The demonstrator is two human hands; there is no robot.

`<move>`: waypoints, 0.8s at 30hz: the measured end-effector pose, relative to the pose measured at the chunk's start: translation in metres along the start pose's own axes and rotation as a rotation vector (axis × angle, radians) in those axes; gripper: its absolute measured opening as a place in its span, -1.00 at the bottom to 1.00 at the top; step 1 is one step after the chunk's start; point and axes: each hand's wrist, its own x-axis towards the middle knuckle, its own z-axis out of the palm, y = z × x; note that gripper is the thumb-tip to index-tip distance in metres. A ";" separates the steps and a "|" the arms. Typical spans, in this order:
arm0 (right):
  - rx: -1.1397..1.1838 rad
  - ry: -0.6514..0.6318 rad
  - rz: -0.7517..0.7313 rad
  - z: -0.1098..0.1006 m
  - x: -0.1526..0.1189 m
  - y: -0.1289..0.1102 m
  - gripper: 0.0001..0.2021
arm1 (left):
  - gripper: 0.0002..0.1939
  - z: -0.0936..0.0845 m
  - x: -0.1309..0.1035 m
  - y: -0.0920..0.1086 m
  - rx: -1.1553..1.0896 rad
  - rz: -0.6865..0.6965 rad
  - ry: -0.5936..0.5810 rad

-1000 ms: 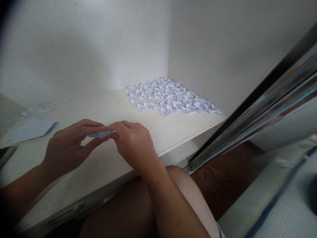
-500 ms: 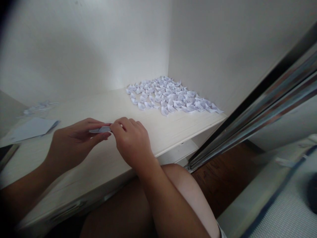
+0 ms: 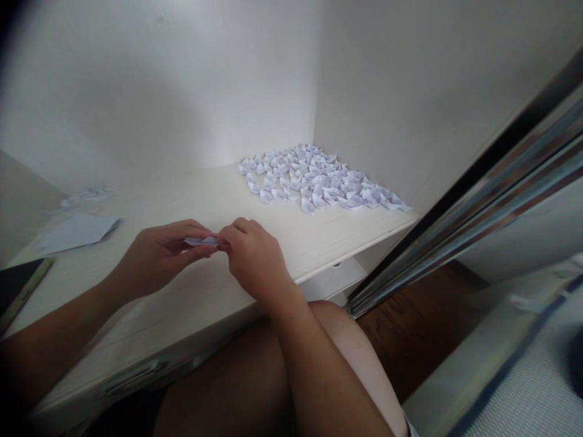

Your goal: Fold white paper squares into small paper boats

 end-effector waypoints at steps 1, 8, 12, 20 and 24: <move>0.042 0.000 0.021 -0.002 0.000 0.000 -0.86 | -0.90 0.000 0.000 0.000 -0.007 -0.006 -0.007; 0.175 0.010 0.077 -0.008 0.001 -0.002 -0.89 | -0.89 -0.001 -0.001 -0.001 -0.014 0.017 -0.046; 0.216 0.105 0.114 -0.014 0.002 -0.006 -0.85 | -0.86 -0.001 -0.004 -0.003 0.029 -0.030 -0.003; 0.695 0.686 0.540 -0.041 0.015 0.009 -0.79 | -0.67 0.004 0.016 -0.028 0.186 -0.215 0.110; 0.977 0.800 0.638 -0.057 0.013 0.023 -0.77 | -0.59 0.002 0.064 -0.039 0.276 -0.272 0.011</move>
